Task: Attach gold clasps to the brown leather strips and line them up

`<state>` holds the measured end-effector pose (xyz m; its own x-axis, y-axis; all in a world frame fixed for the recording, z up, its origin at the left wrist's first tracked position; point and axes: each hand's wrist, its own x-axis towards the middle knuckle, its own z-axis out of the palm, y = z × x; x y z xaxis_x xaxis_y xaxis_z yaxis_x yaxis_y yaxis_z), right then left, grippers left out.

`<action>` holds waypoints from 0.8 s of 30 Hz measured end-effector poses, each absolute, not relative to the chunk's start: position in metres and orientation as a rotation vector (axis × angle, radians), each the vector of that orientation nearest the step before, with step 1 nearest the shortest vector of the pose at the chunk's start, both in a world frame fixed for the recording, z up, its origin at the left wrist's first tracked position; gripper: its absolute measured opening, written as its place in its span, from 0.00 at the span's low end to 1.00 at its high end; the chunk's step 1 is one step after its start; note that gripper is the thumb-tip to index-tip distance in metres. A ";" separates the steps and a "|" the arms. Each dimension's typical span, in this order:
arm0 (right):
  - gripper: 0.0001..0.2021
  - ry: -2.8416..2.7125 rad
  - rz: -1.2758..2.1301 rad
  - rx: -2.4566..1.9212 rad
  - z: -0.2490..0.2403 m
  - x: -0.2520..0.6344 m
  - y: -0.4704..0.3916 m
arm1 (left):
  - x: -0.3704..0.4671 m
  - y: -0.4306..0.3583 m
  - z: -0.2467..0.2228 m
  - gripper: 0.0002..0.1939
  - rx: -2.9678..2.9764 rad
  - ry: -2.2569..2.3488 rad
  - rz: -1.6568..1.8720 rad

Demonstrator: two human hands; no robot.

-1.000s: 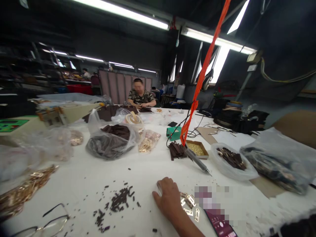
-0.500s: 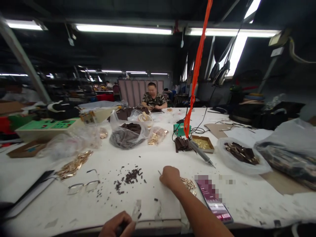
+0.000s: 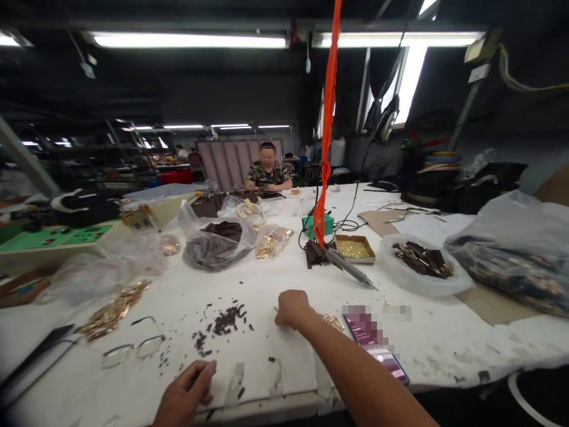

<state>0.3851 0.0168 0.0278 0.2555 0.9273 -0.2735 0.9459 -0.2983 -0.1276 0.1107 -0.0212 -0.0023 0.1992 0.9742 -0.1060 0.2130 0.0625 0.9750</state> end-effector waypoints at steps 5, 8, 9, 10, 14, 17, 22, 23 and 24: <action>0.12 1.800 -0.445 2.487 0.035 0.408 0.008 | 0.108 -0.021 -0.004 0.23 1.413 1.251 0.891; 0.11 1.701 -0.396 2.597 0.048 0.456 -0.014 | 0.105 -0.018 -0.004 0.23 1.492 1.253 0.853; 0.11 1.641 -0.375 2.639 0.052 0.477 -0.025 | 0.105 -0.017 -0.004 0.23 1.508 1.252 0.839; 0.11 1.576 -0.355 2.677 0.055 0.498 -0.038 | 0.105 -0.017 -0.004 0.23 1.515 1.253 0.832; 0.10 1.293 -0.323 2.756 0.052 0.568 -0.091 | 0.107 -0.017 -0.005 0.21 1.499 1.255 0.873; 0.09 1.198 -0.341 2.765 0.042 0.590 -0.120 | 0.107 -0.019 -0.006 0.19 1.476 1.250 0.869; 0.13 1.282 -0.200 2.813 0.043 0.577 -0.107 | 0.107 -0.018 -0.008 0.19 1.458 1.253 0.850; 0.15 1.335 -0.140 2.825 0.046 0.568 -0.094 | 0.107 -0.018 -0.009 0.20 1.458 1.257 0.850; 0.17 1.403 -0.081 2.831 0.048 0.558 -0.079 | 0.108 -0.018 -0.009 0.20 1.460 1.262 0.853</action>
